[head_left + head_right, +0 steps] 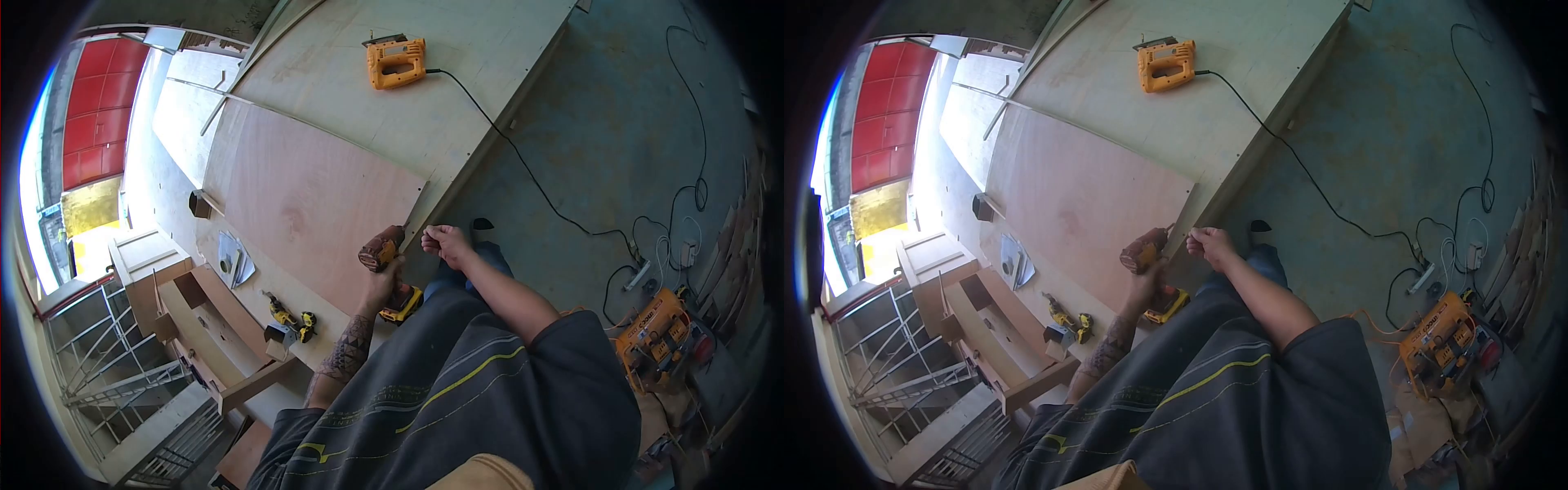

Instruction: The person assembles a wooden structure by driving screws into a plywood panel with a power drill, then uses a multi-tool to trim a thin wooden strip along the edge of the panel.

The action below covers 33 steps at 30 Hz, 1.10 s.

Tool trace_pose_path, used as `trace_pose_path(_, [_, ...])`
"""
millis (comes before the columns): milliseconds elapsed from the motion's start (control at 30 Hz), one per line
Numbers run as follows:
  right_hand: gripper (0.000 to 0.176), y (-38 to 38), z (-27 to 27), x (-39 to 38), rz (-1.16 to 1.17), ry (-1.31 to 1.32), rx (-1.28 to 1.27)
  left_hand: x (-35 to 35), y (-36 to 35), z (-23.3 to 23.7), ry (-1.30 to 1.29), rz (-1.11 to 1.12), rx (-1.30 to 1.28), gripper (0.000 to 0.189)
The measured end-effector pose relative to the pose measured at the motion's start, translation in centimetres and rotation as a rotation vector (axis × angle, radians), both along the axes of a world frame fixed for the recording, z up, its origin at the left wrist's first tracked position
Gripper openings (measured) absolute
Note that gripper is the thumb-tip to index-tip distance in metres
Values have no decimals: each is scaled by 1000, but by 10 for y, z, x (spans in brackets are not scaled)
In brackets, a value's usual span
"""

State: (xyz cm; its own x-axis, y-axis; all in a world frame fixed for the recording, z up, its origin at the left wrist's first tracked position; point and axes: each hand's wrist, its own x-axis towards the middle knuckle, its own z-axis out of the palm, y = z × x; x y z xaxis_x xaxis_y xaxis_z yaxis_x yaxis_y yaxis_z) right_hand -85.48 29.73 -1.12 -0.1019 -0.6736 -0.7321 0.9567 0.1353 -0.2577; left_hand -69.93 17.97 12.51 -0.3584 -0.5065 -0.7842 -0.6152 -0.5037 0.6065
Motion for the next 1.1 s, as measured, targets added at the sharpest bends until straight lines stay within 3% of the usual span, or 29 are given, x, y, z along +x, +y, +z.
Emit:
trace_pose_path(67, [19, -13, 9, 18, 40, -89, -25, 43, 12, 10, -7, -150, -29, 42])
trace_pose_path(100, [19, -17, 13, 28, 57, -175, -36, 60, 21, 11, -11, -112, -35, 42])
trace_pose_path(133, [19, -20, 16, 37, 102, -179, -38, 73, 32, 13, 74, -143, -229, 47])
trace_pose_path(200, [18, -21, 20, 62, 118, -310, -110, 107, 46, 24, -25, -238, -313, 64])
trace_pose_path(333, [18, -17, 10, 122, 259, -371, -78, 159, 66, 38, -50, -157, -361, 73])
trace_pose_path(467, [20, -21, 8, 192, 353, -375, 11, 223, 82, 28, 7, 91, -262, 59])
trace_pose_path(733, [20, -45, -16, 324, 570, -371, 147, 352, 97, -23, -43, 329, -269, 54])
trace_pose_path(967, [16, -62, -46, 384, 548, -229, 339, 365, 80, -26, -294, 256, -162, 57])
trace_pose_path(1000, [18, -63, -48, 386, 567, -211, 309, 364, 79, -32, -318, 269, -247, 48])
trace_pose_path(1100, [22, -62, -48, 392, 550, -184, 289, 360, 77, -42, -362, 277, -334, 43])
